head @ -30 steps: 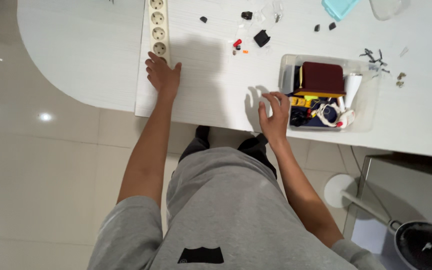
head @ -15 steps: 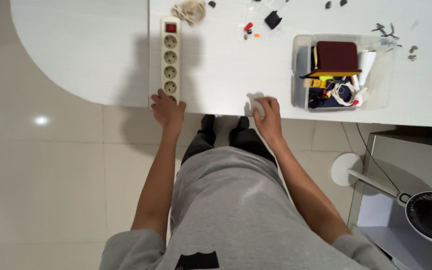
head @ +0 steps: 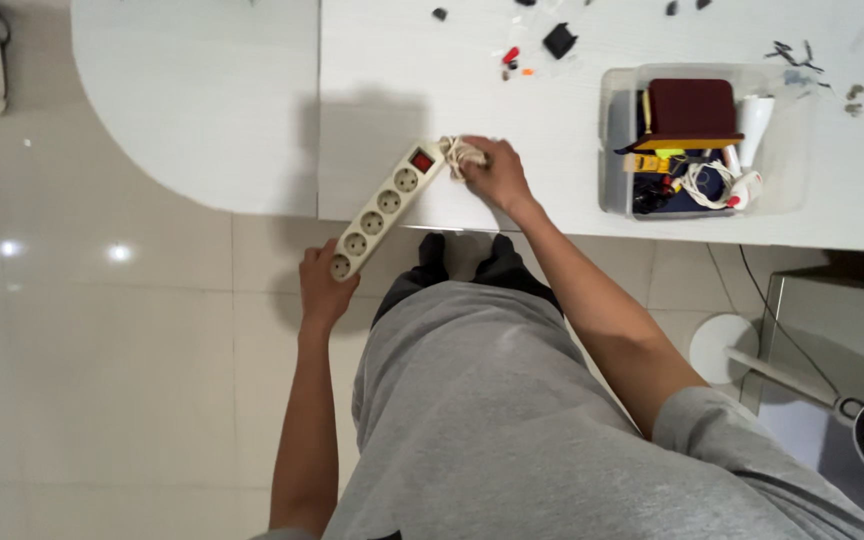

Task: The person organizes small office items on a white desk. They place a power strip and a brown notebook into a clear plastic bin, then put the bin into a drawer. They also sort screws and zip ties into a small light-blue case and a clear container.

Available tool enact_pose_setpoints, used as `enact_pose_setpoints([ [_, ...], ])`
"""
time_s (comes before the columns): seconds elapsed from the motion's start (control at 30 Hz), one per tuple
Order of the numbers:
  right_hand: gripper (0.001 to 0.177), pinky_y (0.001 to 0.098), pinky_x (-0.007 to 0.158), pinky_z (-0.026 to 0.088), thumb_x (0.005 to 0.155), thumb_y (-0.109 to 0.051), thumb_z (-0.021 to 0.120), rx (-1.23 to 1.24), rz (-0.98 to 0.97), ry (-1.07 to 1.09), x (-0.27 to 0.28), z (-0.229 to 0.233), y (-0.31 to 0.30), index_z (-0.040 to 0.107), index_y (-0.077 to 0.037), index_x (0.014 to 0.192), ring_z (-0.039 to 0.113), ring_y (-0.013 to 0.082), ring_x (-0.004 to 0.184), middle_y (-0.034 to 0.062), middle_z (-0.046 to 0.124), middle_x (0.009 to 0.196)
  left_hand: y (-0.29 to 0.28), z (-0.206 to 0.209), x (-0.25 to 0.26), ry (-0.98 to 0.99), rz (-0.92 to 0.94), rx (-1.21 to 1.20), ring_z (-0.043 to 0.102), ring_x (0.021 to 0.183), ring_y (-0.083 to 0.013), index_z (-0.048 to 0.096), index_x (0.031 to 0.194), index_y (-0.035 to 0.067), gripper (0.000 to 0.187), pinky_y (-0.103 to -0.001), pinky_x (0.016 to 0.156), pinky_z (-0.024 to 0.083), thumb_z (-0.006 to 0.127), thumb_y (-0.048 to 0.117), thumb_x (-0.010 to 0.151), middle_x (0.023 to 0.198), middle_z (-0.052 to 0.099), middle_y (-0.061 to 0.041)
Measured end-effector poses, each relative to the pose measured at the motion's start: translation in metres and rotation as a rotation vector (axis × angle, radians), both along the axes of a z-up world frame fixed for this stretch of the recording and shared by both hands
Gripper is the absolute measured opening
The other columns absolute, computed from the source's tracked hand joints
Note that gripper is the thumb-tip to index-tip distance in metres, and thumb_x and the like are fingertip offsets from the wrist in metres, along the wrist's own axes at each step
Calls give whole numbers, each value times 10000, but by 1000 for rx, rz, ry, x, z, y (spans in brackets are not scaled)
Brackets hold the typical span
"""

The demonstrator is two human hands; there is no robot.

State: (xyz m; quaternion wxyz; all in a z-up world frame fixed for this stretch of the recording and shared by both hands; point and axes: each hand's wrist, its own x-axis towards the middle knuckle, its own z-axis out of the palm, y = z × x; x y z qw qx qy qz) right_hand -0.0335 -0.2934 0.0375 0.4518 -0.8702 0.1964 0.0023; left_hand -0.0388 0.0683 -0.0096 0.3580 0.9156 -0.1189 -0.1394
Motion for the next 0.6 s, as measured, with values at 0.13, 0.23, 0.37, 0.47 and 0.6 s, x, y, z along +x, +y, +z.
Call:
enact_pose_setpoints([
  [0.13,410,398,916,585,945,-173,696,-68,-145,-94,-41,12,-2,666,-75,1342,691,290,971,175,642,1064,-15,7,-5,-112,-41,-84,470,1177,-365,567,1411,91,706,-464,1018,446,809,78,748,1265,518,-140],
  [0.23,391,385,866,597,934,-126,733,-111,-281,-226,-76,32,-11,688,-63,1317,695,279,977,164,654,1065,-33,22,3,-169,-120,-113,463,1186,-350,569,1414,86,694,-452,1022,447,800,51,760,1270,511,-134],
  [0.37,386,323,793,634,943,-72,726,-8,-442,-340,-121,60,-33,660,-47,1322,697,243,955,152,614,1113,-72,59,28,-248,-307,-136,464,1186,-332,579,1413,91,662,-431,1002,461,801,41,792,1273,508,-125],
  [0.47,388,315,832,646,960,-27,718,-21,-519,-480,-151,72,-57,639,-21,1340,686,225,1020,143,606,1174,-112,89,36,-320,-446,-179,466,1165,-331,580,1427,89,660,-426,979,471,800,27,809,1276,516,-121],
  [0.6,351,315,886,647,1009,-31,691,-4,-684,-558,-194,73,-102,632,-18,1355,712,200,1066,118,654,1211,-185,122,34,-497,-618,-247,479,1152,-332,576,1437,84,672,-456,989,468,801,0,809,1276,532,-120],
])
